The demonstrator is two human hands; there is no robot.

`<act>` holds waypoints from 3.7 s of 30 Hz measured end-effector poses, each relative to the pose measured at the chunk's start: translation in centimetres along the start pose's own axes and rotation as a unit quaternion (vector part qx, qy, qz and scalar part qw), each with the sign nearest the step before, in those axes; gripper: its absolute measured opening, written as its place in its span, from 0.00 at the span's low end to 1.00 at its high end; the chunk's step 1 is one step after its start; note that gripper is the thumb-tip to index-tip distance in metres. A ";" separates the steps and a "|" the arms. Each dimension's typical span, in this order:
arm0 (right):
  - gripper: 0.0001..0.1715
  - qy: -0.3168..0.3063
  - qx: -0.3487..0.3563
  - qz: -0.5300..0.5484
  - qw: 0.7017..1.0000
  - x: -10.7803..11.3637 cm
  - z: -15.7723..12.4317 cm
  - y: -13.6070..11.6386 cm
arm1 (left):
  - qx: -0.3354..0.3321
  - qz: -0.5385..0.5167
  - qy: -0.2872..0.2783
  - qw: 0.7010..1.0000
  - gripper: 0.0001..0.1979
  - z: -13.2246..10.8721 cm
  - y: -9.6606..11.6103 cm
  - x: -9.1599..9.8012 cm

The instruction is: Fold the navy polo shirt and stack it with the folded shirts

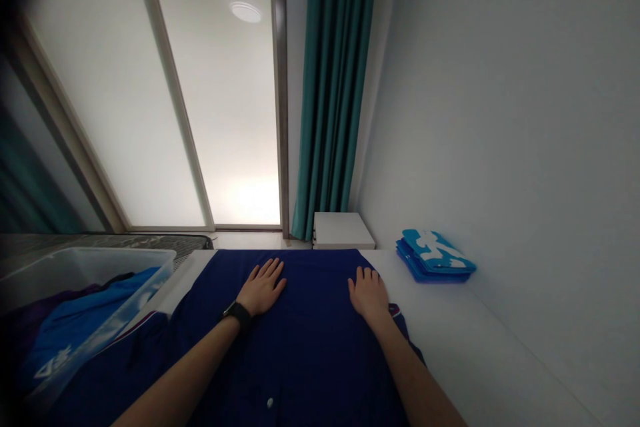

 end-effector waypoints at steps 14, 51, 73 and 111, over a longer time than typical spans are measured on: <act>0.30 -0.021 0.143 0.113 0.983 -1.7 -1.2 -4.6 | -0.113 -0.040 0.109 0.987 0.22 3.7 5.8 5.5; 0.21 0.011 -0.019 0.038 0.999 1.3 4.8 0.6 | 0.013 -0.036 0.136 0.990 0.17 4.0 13.6 4.9; 0.20 0.073 -0.017 0.263 0.962 2.8 10.4 1.2 | 0.010 -0.068 0.100 0.993 0.22 4.8 13.5 2.5; 0.27 0.005 -0.095 0.144 0.985 0.7 9.2 7.4 | 0.020 -0.078 0.080 0.994 0.24 5.1 13.4 2.3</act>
Point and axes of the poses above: each hand's wrist, its own z-axis towards the middle knuckle, its own x-axis out of the back of the hand, y = z × x, the point moved 10 cm from there along z, towards the middle knuckle, and after that the axes turned 14 degrees about z, right-handed, at the moved point
